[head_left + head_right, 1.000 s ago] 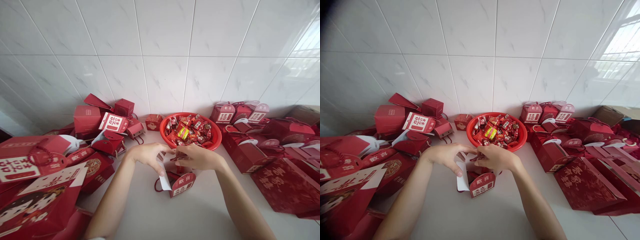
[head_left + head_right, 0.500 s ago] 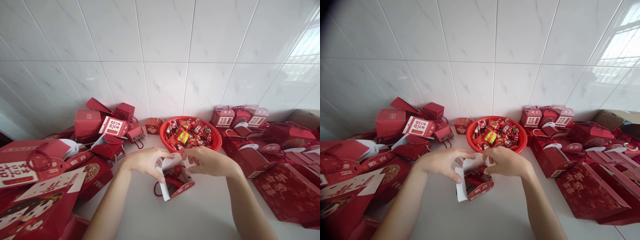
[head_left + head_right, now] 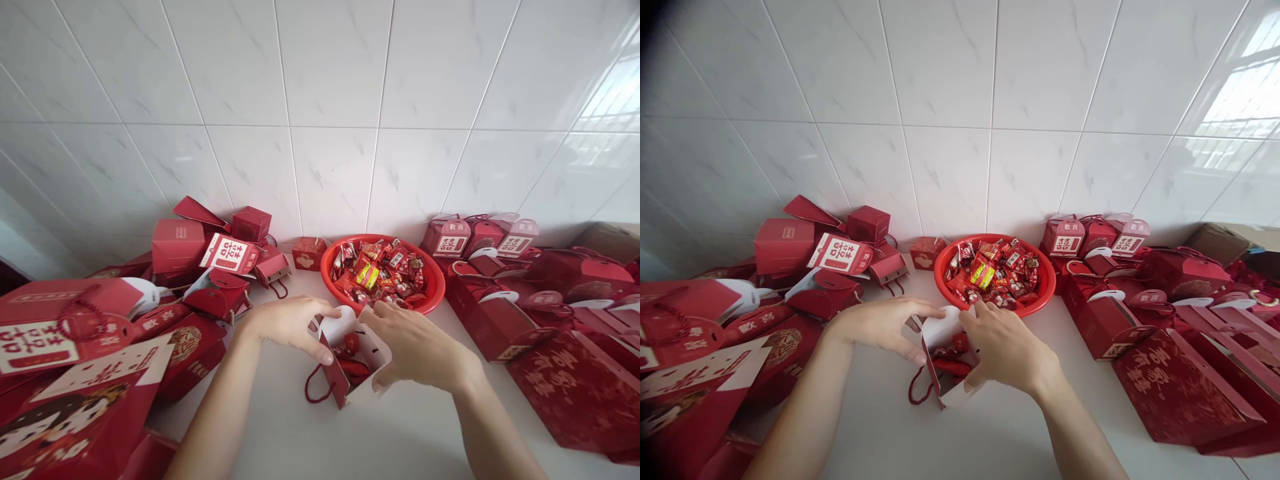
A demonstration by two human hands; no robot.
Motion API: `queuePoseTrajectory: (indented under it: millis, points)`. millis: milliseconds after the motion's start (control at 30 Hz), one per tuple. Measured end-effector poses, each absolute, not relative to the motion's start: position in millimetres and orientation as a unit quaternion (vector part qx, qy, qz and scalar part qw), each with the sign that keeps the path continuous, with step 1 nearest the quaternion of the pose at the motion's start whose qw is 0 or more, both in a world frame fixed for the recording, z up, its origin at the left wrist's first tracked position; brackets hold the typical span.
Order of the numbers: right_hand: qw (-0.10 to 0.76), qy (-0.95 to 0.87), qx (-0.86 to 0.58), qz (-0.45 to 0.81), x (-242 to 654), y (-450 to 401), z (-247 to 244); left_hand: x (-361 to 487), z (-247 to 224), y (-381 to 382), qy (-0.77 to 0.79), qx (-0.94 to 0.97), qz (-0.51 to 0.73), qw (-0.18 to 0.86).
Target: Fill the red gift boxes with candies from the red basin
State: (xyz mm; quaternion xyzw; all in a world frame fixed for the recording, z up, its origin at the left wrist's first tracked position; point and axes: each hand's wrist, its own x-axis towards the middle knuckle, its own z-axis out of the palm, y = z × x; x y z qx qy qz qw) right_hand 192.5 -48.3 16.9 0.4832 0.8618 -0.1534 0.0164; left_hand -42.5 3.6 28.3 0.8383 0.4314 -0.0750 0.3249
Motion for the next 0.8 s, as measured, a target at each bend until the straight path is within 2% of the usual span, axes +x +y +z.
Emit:
queuePoseTrajectory:
  millis: [233, 400, 800]
  points:
    - [-0.004, 0.855, 0.505, -0.119, 192, -55, 20, -34, 26, 3, 0.466, 0.836, -0.072, 0.280]
    - [0.007, 0.888, 0.415, -0.199, 190, -52, 21, -23, 15, 4, 0.462, 0.846, -0.053, 0.262]
    - [0.048, 0.883, 0.365, -0.292, 189, -35, 20, -11, 11, -1, 0.509, 0.822, -0.085, 0.241]
